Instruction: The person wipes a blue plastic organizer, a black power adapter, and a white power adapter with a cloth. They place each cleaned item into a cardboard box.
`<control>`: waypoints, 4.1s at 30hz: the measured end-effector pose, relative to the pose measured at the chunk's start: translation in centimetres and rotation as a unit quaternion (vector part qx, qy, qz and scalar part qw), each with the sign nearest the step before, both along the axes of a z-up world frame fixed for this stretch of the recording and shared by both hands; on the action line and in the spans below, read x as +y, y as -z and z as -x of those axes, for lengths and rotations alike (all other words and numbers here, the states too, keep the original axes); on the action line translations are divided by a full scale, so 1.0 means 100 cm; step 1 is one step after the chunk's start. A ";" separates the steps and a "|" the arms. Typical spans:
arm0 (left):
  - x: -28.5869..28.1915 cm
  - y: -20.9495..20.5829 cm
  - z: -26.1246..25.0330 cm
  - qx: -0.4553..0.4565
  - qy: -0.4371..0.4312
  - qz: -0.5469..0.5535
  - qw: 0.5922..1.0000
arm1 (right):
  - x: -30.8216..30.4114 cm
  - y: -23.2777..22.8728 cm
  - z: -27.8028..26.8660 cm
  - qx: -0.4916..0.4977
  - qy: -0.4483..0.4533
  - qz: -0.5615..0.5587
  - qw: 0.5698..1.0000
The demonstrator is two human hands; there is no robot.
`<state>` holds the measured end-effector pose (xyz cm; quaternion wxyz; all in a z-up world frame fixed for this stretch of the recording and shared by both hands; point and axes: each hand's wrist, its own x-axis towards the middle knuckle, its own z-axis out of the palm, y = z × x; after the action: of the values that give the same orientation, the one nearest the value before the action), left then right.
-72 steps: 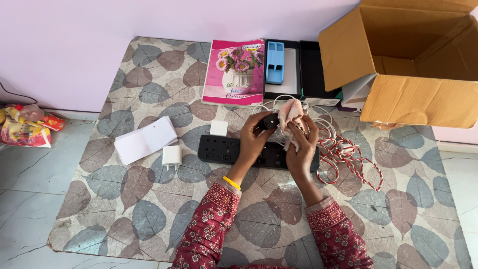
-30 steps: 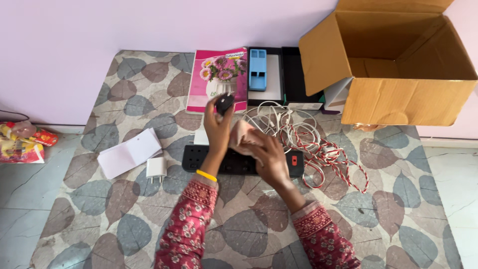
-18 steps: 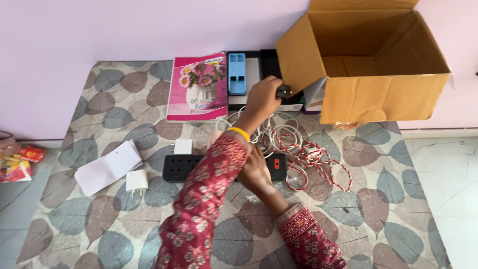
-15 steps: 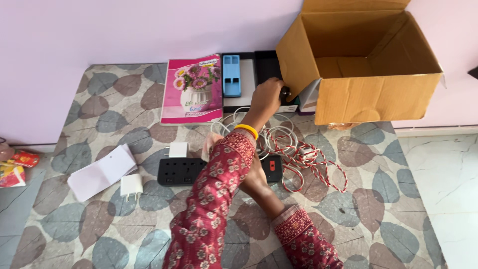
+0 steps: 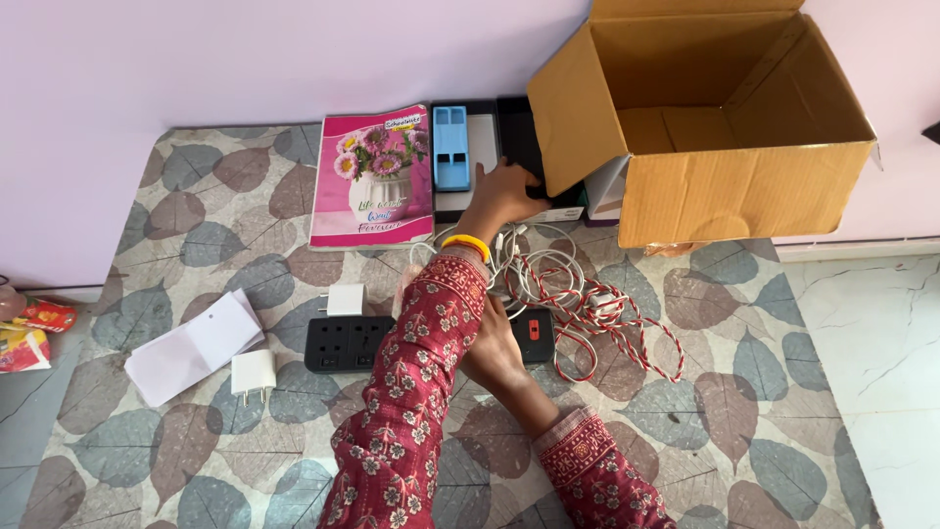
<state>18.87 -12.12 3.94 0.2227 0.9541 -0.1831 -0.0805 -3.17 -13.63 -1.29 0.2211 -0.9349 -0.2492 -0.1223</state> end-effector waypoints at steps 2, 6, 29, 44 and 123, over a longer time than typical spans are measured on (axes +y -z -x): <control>-0.005 0.003 0.007 -0.038 -0.013 -0.006 0.999 | -0.001 -0.002 -0.002 0.004 -0.005 0.008 1.000; -0.020 0.029 -0.004 -0.102 -0.029 -0.043 0.993 | -0.003 0.002 -0.002 -0.057 -0.014 0.056 0.997; -0.007 0.017 -0.018 0.048 -0.041 -0.104 0.993 | -0.002 0.003 -0.005 -0.025 -0.021 -0.014 0.999; 0.037 -0.015 0.019 -0.049 0.014 -0.009 0.999 | 0.004 -0.022 -0.004 -0.091 -0.022 -0.016 0.995; 0.156 0.047 0.187 -0.085 -0.127 0.417 0.896 | 0.000 -0.026 0.007 -0.149 0.026 -0.192 0.970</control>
<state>0.14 3.46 -0.78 0.5919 0.7922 -0.0951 0.1139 -3.83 -13.61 1.27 0.3536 -0.8525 -0.2263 -0.3116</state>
